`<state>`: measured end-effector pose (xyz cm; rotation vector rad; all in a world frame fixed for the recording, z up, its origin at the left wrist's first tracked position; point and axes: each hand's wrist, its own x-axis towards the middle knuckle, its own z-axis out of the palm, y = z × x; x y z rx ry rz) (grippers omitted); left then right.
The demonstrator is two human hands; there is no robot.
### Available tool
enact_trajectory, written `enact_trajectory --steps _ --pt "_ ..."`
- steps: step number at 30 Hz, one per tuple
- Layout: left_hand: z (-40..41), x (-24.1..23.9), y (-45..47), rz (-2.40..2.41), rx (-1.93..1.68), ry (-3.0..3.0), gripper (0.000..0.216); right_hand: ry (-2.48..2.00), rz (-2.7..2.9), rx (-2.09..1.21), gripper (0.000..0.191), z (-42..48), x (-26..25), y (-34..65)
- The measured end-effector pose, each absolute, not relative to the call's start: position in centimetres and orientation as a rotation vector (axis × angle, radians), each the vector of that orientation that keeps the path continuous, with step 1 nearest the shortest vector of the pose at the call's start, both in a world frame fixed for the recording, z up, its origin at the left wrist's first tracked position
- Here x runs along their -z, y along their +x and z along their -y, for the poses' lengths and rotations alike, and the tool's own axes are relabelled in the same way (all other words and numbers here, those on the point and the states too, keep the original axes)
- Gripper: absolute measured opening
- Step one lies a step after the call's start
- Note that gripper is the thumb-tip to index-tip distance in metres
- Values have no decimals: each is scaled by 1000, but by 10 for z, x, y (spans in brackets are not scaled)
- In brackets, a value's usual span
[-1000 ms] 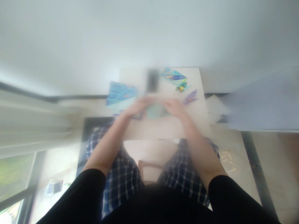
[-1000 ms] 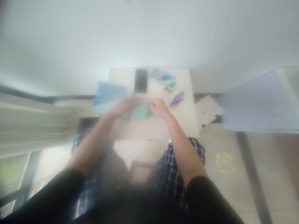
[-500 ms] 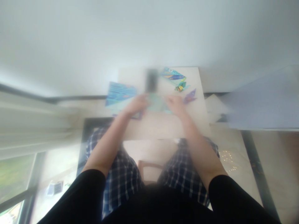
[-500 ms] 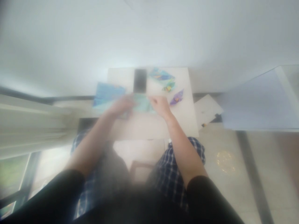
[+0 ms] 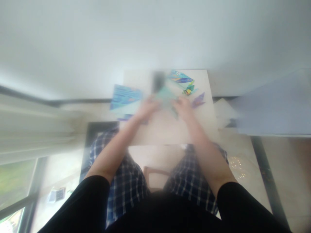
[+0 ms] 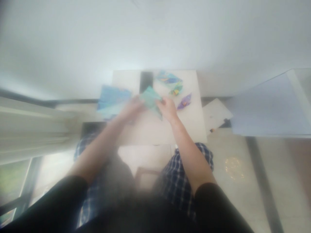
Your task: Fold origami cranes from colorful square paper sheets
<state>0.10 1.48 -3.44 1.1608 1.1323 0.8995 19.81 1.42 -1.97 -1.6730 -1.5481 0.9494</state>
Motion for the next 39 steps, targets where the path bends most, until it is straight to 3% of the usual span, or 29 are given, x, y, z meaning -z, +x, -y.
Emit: enact_trajectory --steps 6,12,27,33,39 --pt "-9 43 4 -1133 -901 1176 45 -1735 1317 -989 38 -9 21 186" --pt "-14 30 6 -1390 -1005 1189 30 -1633 1390 -1301 31 -8 18 190" --pt "-15 29 3 -1502 -767 1464 37 -1721 1626 -1191 24 -8 11 187" --pt "-15 25 3 -1548 -742 1441 14 -1720 1540 -1154 33 -10 15 189" --pt "-14 18 -3 -1392 -723 1381 18 -1749 1546 -1054 42 -12 20 196"
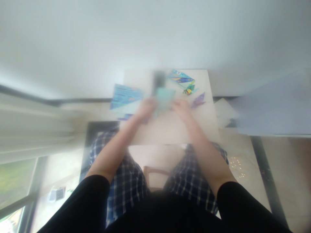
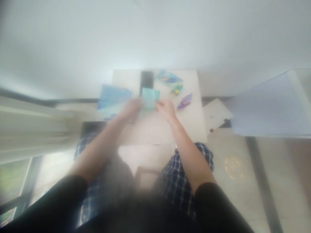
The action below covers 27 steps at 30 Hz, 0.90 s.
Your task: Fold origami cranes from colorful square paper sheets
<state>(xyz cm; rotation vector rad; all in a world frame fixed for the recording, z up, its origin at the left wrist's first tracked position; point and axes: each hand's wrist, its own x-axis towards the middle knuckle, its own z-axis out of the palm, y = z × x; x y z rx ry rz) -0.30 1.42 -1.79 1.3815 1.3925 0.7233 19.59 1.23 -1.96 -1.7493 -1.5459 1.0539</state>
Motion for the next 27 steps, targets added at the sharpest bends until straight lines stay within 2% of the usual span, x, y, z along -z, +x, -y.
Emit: enact_trajectory --steps 5,9,14,17,21,27 --pt "-16 26 -10 -1331 -746 1344 28 -1690 1652 -1185 33 -11 14 200" --pt "-18 32 -10 -1291 -796 1354 29 -1661 1812 -1158 29 -10 11 202" --pt "-21 36 -7 -1474 -823 1316 34 -1596 1908 -1229 27 -10 16 200" --pt "-23 39 -9 -1489 -841 1296 31 -1583 1763 -1127 27 -13 23 200" --pt "-27 46 -12 -1449 -884 1297 29 -1614 1570 -1013 35 -17 28 204" --pt "-28 49 -10 -1391 -954 1322 31 -1661 1558 -954 36 -17 26 208"
